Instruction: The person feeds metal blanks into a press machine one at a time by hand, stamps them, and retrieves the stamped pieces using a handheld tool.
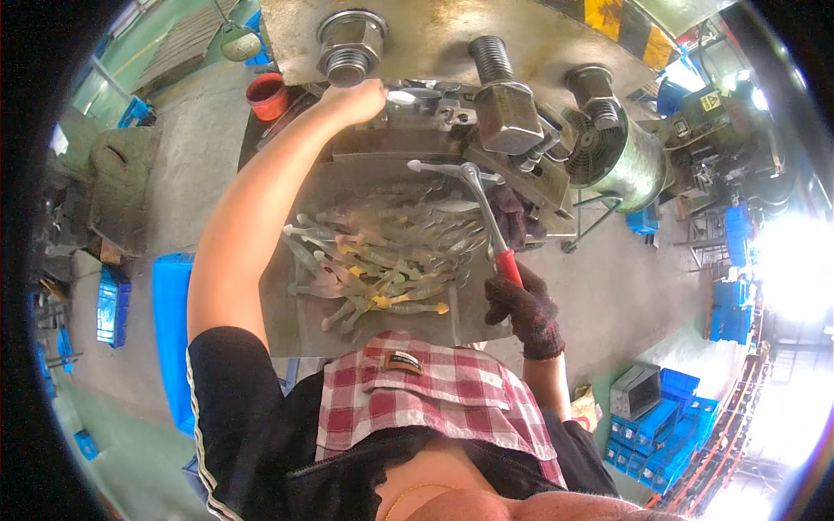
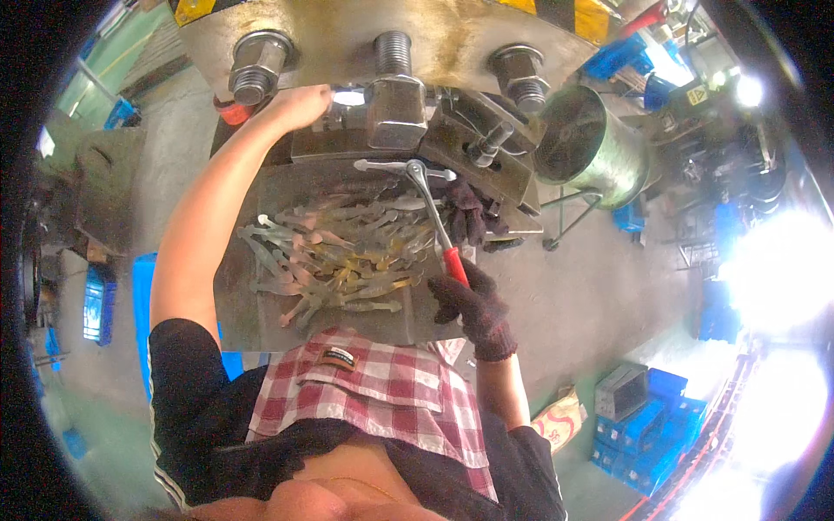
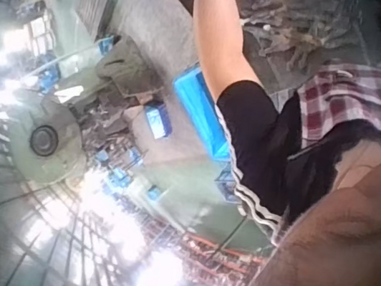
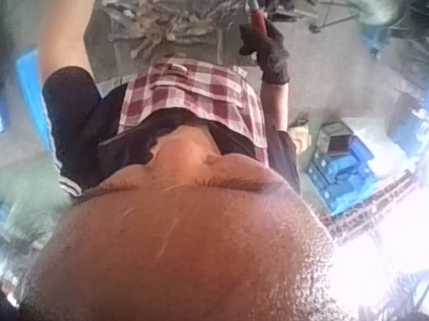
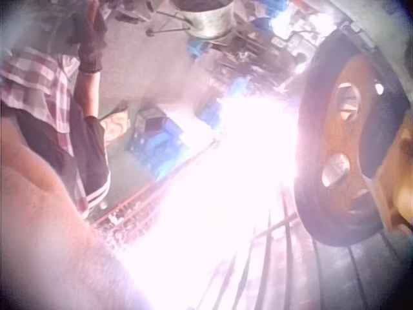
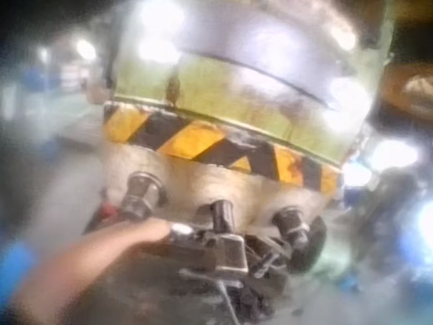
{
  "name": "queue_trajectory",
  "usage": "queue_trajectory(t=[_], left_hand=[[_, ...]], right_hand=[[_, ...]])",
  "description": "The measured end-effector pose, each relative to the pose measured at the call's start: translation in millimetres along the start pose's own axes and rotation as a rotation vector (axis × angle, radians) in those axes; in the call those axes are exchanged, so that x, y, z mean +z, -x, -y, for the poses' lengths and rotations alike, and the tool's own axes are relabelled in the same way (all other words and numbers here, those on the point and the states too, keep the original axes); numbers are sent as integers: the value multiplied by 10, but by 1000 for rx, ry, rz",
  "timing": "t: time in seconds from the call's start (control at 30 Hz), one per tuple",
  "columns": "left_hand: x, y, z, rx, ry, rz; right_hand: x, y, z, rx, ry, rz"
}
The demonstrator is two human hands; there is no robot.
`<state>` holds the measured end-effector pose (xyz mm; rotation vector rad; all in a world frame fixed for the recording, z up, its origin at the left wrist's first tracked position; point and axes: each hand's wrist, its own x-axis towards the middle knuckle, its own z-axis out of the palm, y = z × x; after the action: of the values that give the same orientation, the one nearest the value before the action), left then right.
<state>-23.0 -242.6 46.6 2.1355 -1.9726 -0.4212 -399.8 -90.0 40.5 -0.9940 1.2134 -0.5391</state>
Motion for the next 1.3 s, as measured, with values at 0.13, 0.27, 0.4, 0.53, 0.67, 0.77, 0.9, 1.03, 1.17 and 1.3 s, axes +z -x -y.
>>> queue_trajectory(t=[0.13, 0.27, 0.4, 0.53, 0.67, 0.77, 0.9, 1.03, 1.17, 1.3], left_hand=[[23, -85, 255, 99, 287, -449], [25, 258, 635, 11, 425, -589], [39, 862, 598, -182, 554, -370], [186, 1351, 603, -281, 772, -415], [297, 1594, 466, -315, 875, -401], [356, 1604, 351, -271, 984, -365], [431, 1581, 223, -240, 994, -340], [555, 1587, 259, -179, 800, -282], [555, 1612, 92, 207, 6, -634], [535, 1522, 46, 333, -111, -497]], right_hand=[[211, -173, 174, -65, -40, 30], [353, -545, 471, -171, 215, 51], [480, -981, 705, -227, 552, -42], [467, -1113, 704, -253, 455, 45], [625, -937, 761, -238, 531, -31], [567, -998, 727, -250, 598, -88], [351, -1151, 561, -208, 503, -39], [233, -687, 297, -129, 405, 38], [352, -318, 160, 66, -103, 344], [418, -344, 187, 137, -111, 445]])
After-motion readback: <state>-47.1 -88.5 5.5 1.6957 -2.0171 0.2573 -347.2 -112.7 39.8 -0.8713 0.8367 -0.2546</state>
